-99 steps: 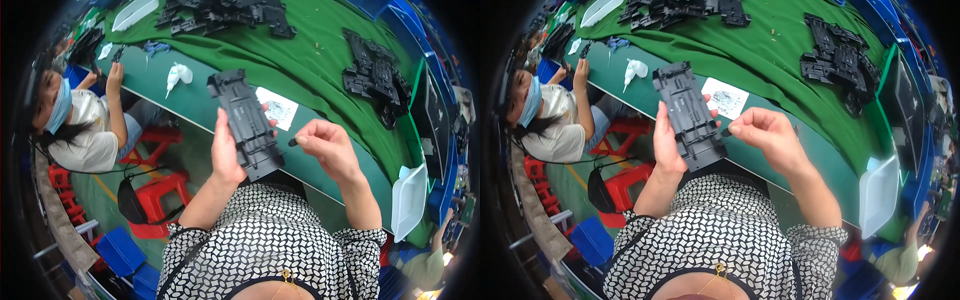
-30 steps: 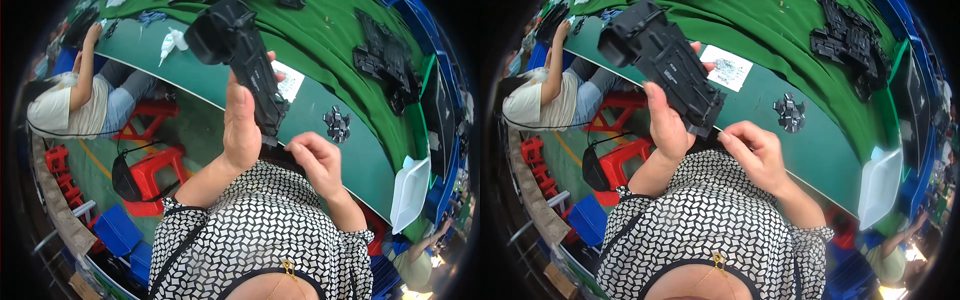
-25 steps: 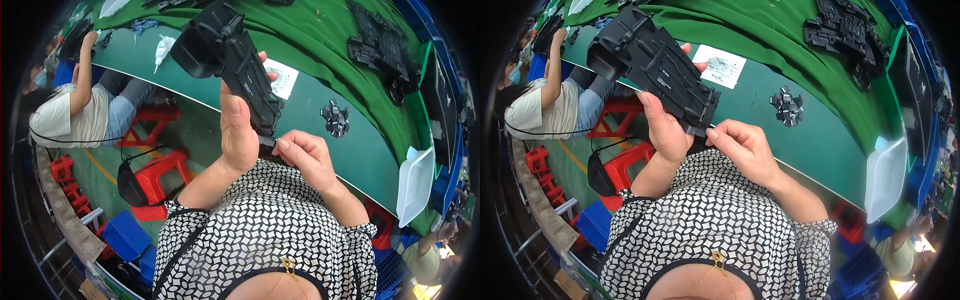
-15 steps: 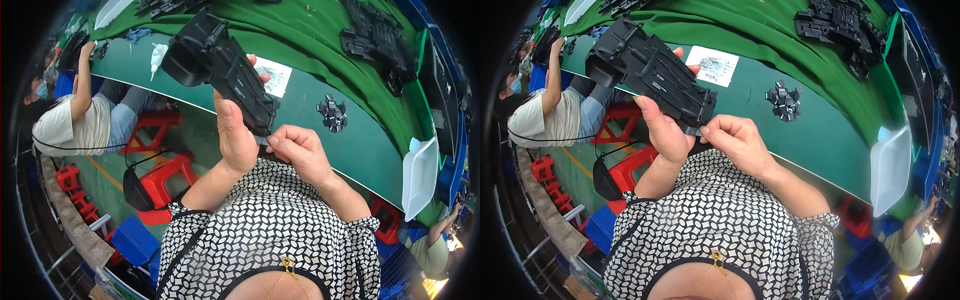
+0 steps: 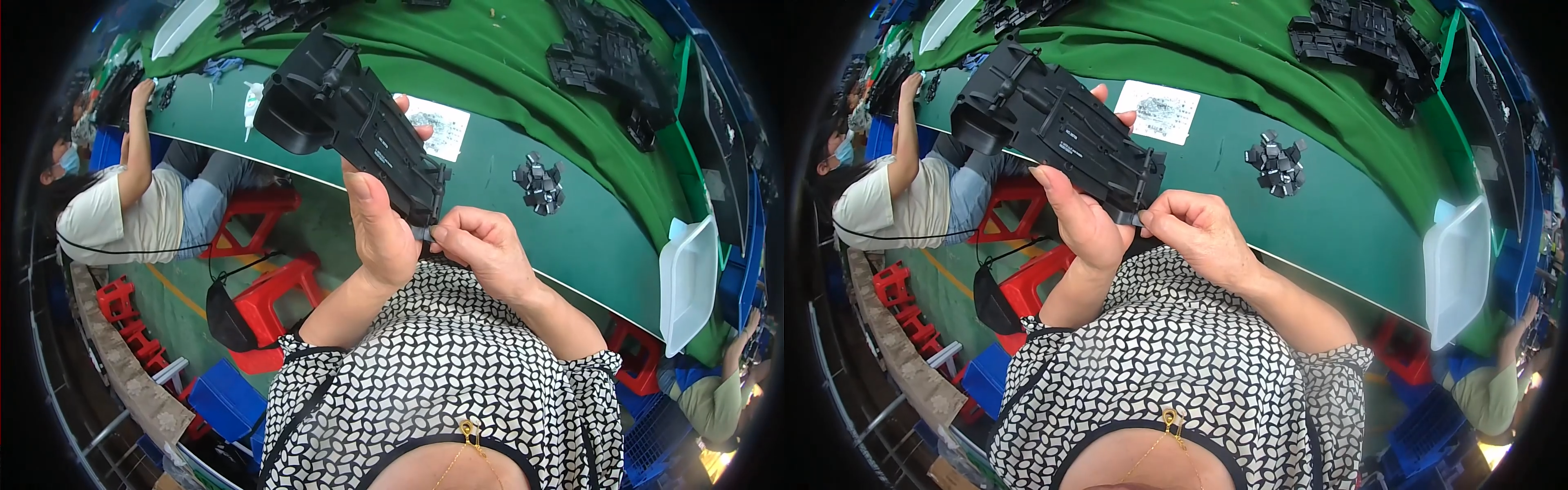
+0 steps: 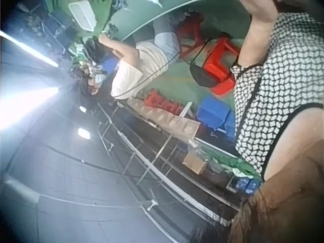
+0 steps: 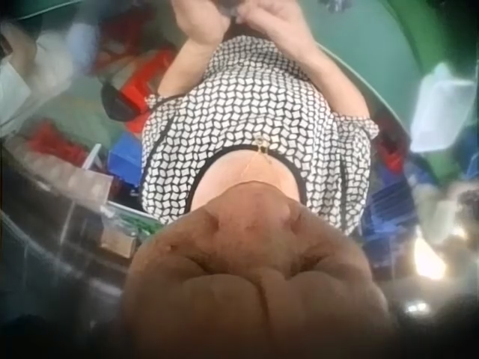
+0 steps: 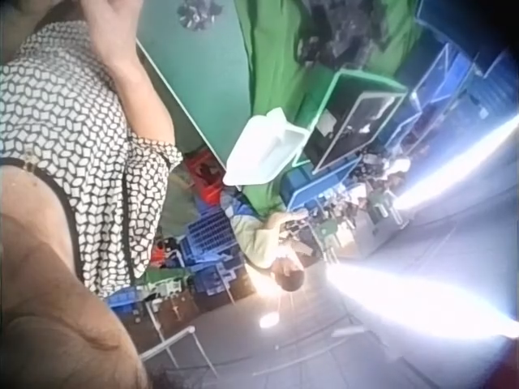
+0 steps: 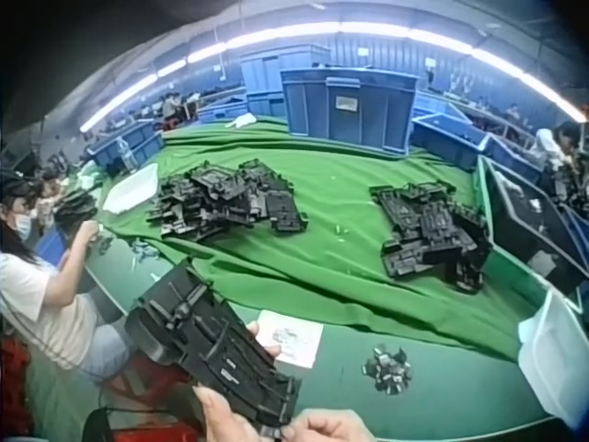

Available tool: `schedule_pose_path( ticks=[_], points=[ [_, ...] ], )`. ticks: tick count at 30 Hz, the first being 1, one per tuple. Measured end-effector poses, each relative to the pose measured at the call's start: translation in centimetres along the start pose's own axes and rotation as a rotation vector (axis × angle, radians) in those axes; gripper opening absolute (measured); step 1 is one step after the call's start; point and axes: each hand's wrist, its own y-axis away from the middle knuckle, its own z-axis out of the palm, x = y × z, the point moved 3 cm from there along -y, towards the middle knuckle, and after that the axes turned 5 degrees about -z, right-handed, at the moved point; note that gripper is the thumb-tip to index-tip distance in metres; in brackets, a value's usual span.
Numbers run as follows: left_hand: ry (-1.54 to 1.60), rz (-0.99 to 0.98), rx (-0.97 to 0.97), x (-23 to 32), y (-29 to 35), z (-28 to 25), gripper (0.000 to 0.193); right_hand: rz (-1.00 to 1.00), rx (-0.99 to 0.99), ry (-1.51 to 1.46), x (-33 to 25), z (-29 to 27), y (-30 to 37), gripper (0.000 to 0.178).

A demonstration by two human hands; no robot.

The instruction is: Assembling small plastic components onto a black toy car chassis at a factory workbench.

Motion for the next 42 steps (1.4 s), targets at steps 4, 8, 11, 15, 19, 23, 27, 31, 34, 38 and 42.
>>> schedule_pose_path(
  ticks=[4,8,11,15,19,23,27,31,34,38,42],
  points=[
    [0.014,-0.015,-0.012,0.4,-0.2,0.0,0.074,-0.029,-0.003,0.008,-0.3,0.1,0.2,0.023],
    [0.107,-0.09,0.074,0.3,-0.5,-0.2,0.07,-0.032,-0.019,0.004,-0.2,-0.7,0.3,0.025],
    [0.212,-0.102,0.075,0.0,-0.5,-0.6,0.07,-0.141,0.058,0.018,-0.9,-1.2,0.5,0.019],
    [0.331,-0.238,0.044,0.2,-0.7,-1.3,0.068,-0.41,0.244,0.405,-2.2,-2.9,0.6,0.007],
    [0.468,-0.367,-0.001,0.3,-0.8,-1.3,0.065,-0.635,0.211,0.579,-3.6,-3.0,0.7,0.015],
    [0.636,-0.476,-0.074,0.2,-0.9,-1.1,0.063,-0.662,0.107,0.601,-3.6,-2.8,0.5,0.015],
    [0.636,-0.541,-0.045,0.5,-0.8,-0.8,0.064,-0.6,0.114,0.506,-3.3,-2.5,0.4,0.009],
    [0.602,-0.558,-0.038,0.5,-1.0,-0.8,0.064,-0.603,0.1,0.468,-3.2,-2.4,0.1,0.005],
    [0.613,-0.566,-0.06,0.5,-1.1,-1.0,0.064,-0.604,0.098,0.472,-3.2,-2.3,0.1,0.005],
    [0.625,-0.62,-0.07,0.2,-1.2,-1.0,0.063,-0.612,0.087,0.492,-3.4,-2.4,0.3,0.006],
    [0.619,-0.668,-0.044,-0.1,-1.1,-1.1,0.062,-0.37,0.055,0.304,-3.0,-2.7,0.0,0.009]
  ],
)
